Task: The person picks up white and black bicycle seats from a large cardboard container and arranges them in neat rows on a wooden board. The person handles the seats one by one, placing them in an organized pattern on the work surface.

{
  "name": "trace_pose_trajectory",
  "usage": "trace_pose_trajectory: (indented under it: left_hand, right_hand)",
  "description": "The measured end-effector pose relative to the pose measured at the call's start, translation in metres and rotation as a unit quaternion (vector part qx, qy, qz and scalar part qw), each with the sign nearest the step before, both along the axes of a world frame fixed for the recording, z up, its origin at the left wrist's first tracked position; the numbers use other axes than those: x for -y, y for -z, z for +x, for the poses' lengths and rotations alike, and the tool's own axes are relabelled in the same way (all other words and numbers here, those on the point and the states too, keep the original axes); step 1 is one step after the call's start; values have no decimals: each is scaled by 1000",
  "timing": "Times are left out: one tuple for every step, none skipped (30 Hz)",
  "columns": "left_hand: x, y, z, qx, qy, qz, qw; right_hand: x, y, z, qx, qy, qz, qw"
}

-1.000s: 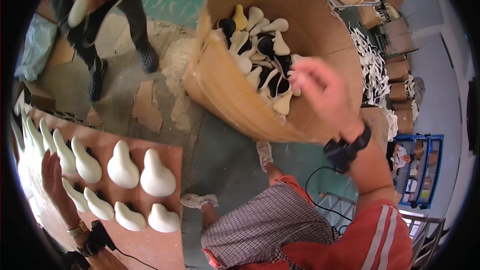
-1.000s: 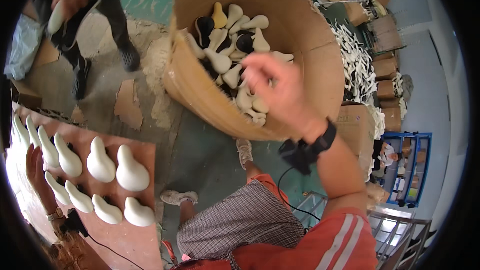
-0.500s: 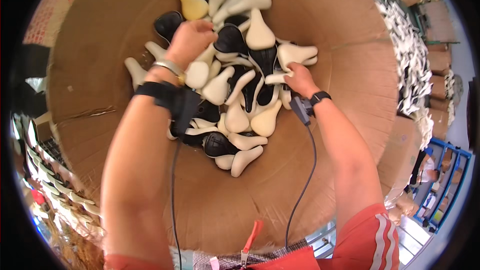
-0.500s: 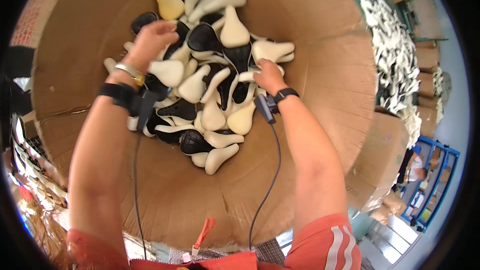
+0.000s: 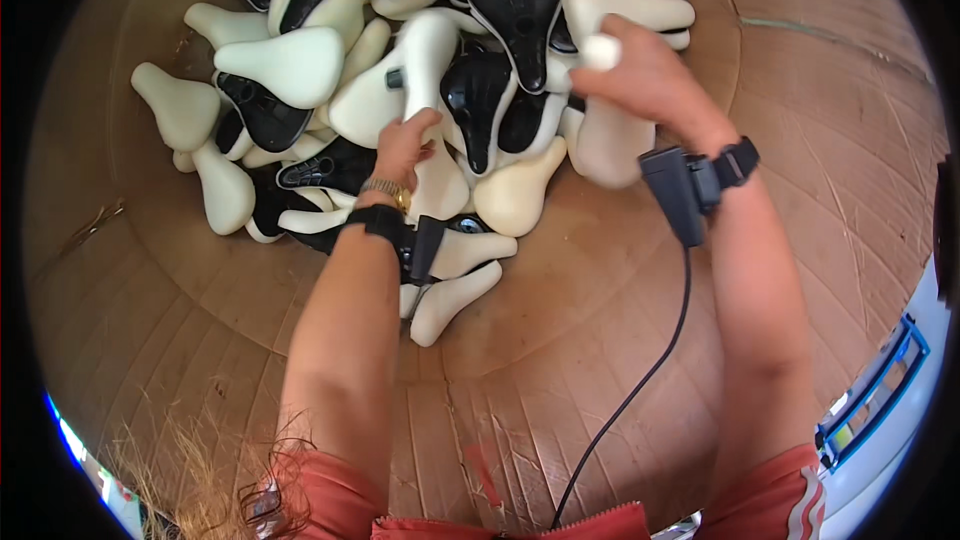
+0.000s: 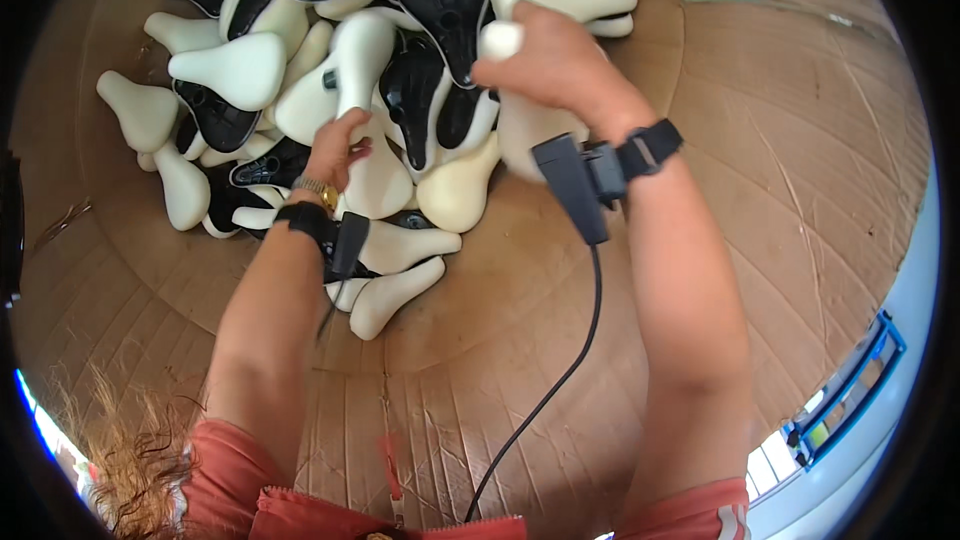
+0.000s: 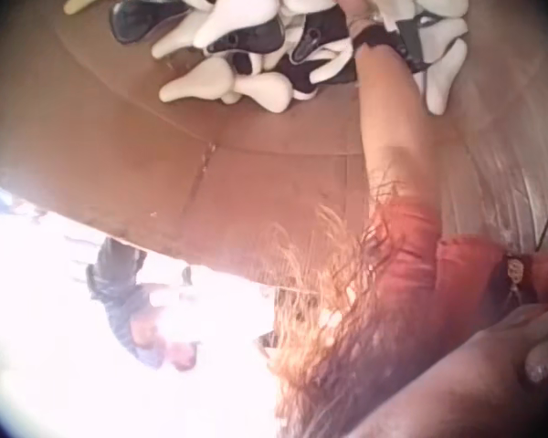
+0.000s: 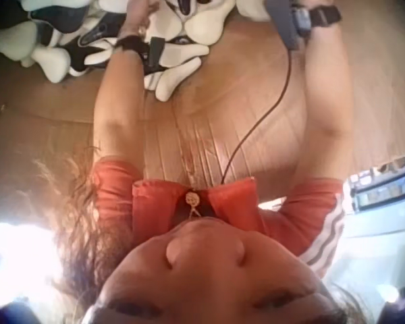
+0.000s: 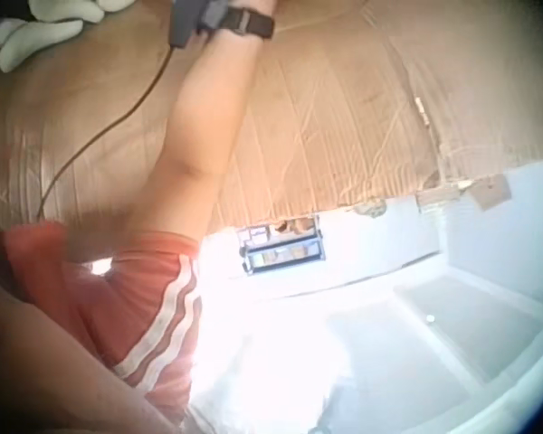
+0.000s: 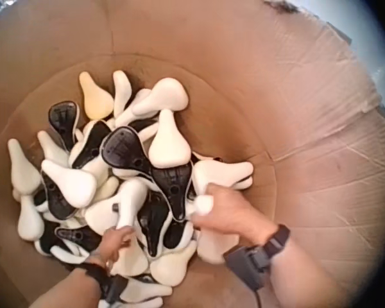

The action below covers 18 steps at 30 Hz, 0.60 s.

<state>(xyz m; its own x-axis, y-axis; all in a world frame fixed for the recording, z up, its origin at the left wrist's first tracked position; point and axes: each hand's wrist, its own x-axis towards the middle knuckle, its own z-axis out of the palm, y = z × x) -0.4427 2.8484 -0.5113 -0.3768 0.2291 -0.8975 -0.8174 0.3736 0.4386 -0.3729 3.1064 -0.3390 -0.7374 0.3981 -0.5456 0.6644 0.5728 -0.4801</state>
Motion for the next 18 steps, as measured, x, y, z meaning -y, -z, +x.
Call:
trace_pose_trajectory:
  left_hand:
    - [-8,-11,12,88,-130,57,986]
    - [5,-6,23,102,-173,94,975]
    - [31,19,41,89,-184,106,973]
    - [22,21,61,90,-74,77,990]
    - [-6,4,85,107,-114,24,987]
    - [-7,17,97,89,-131,39,987]
    - [-28,17,110,35,-150,25,988]
    - [-47,18,119,-75,-88,-4,993]
    - [-56,26,124,-185,-26,-41,982]
    - [-37,43,116,-174,-7,-97,980]
    - [-34,57,118,-187,-4,-120,975]
    - [-36,55,123,-182,-42,-107,977]
    - [-42,51,122,-181,-79,-88,976]
    - [-45,47,121,-198,-74,-100,972]
    - [-47,41,118,-217,-71,-111,967]
    - [-44,34,112,-238,-68,-127,961]
    - [-46,8,99,-122,-76,-119,982]
    - [-33,-6,85,-105,-80,-104,986]
  right_hand:
    - [-19,14,11,-47,100,-57,992]
    - [-18,22,14,-25,186,-144,972]
    - [-9,31,7,-2,257,-233,938]
    - [-1,54,18,34,350,-293,889]
    - [-1,84,42,69,451,-338,823]
    - [-2,107,49,105,323,-287,895]
    - [-2,135,66,82,304,-231,921]
    - [-3,160,80,62,282,-170,942]
    - [15,181,83,-20,353,-123,927]
    - [41,165,47,-18,401,-216,890]
    - [37,160,30,51,313,-196,928]
    - [38,157,21,67,280,-135,948]
    - [35,158,15,76,248,-70,963]
    - [30,172,21,16,183,-54,982]
    - [27,173,28,9,223,-84,971]
    - [26,174,31,1,261,-119,958]
    - [19,175,43,-2,306,-148,940]
    - [27,164,41,-27,327,-214,920]
